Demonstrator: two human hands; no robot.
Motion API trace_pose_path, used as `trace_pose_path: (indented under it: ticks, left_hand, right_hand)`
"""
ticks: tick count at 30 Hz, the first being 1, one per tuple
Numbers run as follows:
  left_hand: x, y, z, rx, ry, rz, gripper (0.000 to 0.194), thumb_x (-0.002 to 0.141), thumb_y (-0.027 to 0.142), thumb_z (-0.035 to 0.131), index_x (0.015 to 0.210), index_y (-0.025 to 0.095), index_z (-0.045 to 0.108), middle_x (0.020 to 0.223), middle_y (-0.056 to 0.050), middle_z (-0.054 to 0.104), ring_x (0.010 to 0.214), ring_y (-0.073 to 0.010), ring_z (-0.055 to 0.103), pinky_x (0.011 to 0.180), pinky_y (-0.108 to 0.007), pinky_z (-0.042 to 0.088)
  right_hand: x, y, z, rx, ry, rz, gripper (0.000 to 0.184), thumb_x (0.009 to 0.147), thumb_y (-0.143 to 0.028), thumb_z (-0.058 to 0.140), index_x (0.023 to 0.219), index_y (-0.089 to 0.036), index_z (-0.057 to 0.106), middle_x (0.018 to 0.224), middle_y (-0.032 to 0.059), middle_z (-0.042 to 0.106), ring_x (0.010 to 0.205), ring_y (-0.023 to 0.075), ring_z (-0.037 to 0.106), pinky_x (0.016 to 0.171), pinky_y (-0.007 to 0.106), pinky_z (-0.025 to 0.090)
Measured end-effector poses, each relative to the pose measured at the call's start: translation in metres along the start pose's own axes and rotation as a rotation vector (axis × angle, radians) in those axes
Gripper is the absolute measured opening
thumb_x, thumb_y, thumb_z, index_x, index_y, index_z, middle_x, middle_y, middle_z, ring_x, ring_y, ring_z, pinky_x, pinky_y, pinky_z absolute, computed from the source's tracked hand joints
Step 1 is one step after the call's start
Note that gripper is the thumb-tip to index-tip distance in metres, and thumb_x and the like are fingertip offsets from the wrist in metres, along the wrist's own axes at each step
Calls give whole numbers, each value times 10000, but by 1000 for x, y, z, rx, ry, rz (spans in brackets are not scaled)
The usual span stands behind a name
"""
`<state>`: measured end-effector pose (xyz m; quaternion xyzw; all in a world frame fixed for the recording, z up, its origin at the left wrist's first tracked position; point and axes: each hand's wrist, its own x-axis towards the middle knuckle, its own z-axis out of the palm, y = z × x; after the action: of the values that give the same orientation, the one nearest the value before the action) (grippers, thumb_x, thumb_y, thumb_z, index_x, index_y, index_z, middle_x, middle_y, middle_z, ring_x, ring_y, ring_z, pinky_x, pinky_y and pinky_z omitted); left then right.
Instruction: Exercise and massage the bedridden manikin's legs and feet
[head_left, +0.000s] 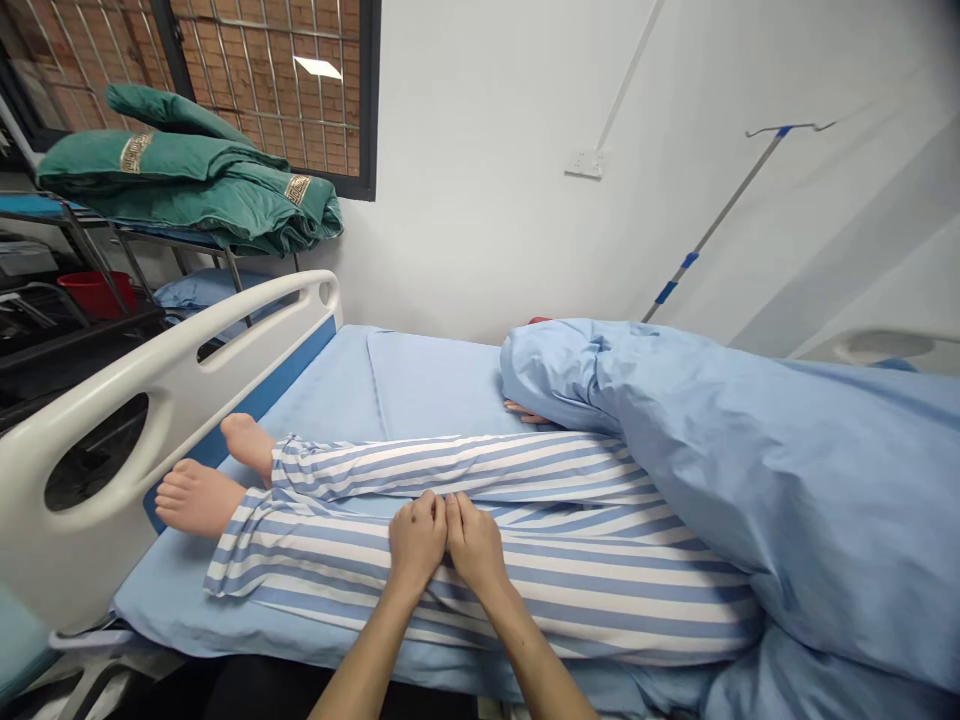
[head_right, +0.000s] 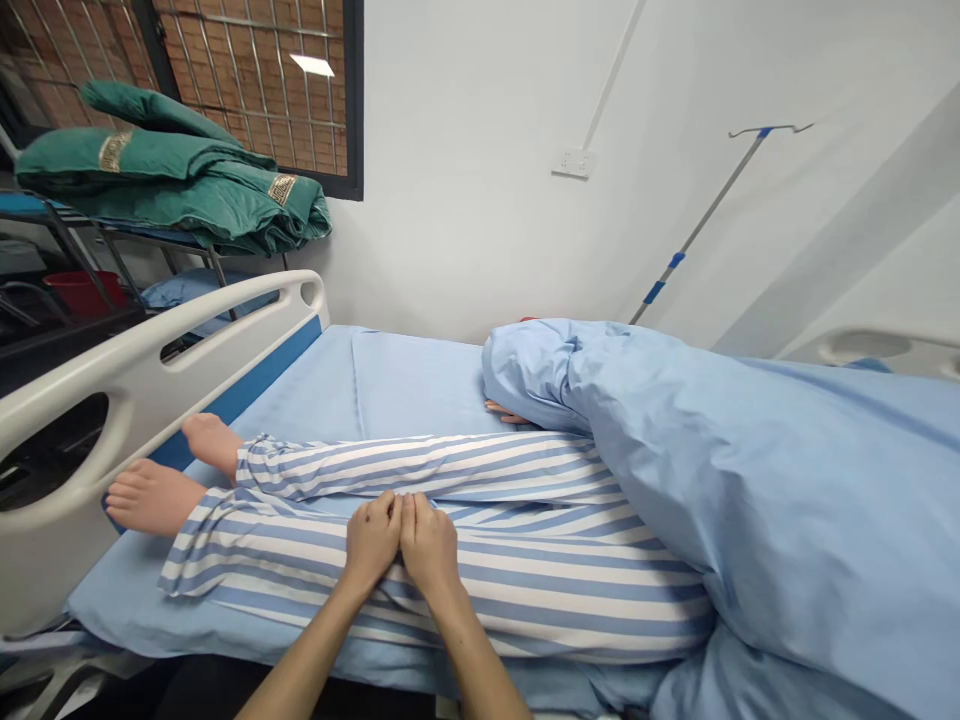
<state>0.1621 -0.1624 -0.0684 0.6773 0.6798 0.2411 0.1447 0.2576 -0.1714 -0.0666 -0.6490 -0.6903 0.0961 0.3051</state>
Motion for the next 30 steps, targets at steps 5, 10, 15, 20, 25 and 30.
trace_pose_path:
  ticks: [5,10,15,20,25,30]
  left_hand:
    - [4,2,-1,-87,-1,-16,267,857,289,358,709,209,565,734,-26,656,710,-156,561,630,-262,294]
    - [10,21,0,-372,-11,-21,333,853,289,342,561,192,470,576,10,560,585,-111,483,590,-228,303]
    - [1,34,14,-314,12,-34,295,853,292,348,622,198,504,638,-14,606,633,-136,516,594,-244,293]
    - [-4,30,18,-145,-11,5,285,871,274,328,703,213,551,727,-35,654,698,-157,562,628,-261,288]
    - [-7,29,16,-97,-24,64,282,862,284,346,682,220,552,706,-27,651,683,-149,562,618,-253,277]
    - [-5,35,14,-202,-12,16,297,840,294,364,582,209,484,595,-2,588,617,-131,507,592,-239,266]
  right_hand:
    - [-9,5,12,-49,-1,70,347,908,-330,276,704,-204,528,574,20,576,504,153,469,509,280,167]
    - [-2,11,5,381,52,95,381,899,-389,283,662,-187,504,613,19,564,566,143,485,529,244,279]
    - [5,18,0,724,111,232,387,859,-473,339,619,-183,432,574,-12,474,570,128,428,548,230,352]
    - [9,18,-10,661,79,193,406,842,-480,360,564,-187,402,522,-23,434,523,116,388,504,229,317]
    - [4,30,-35,428,64,73,407,870,-455,348,565,-192,405,509,-30,418,505,113,361,509,238,261]
    - [-4,49,-35,528,76,147,423,871,-482,331,561,-198,377,508,-33,390,505,117,371,507,238,280]
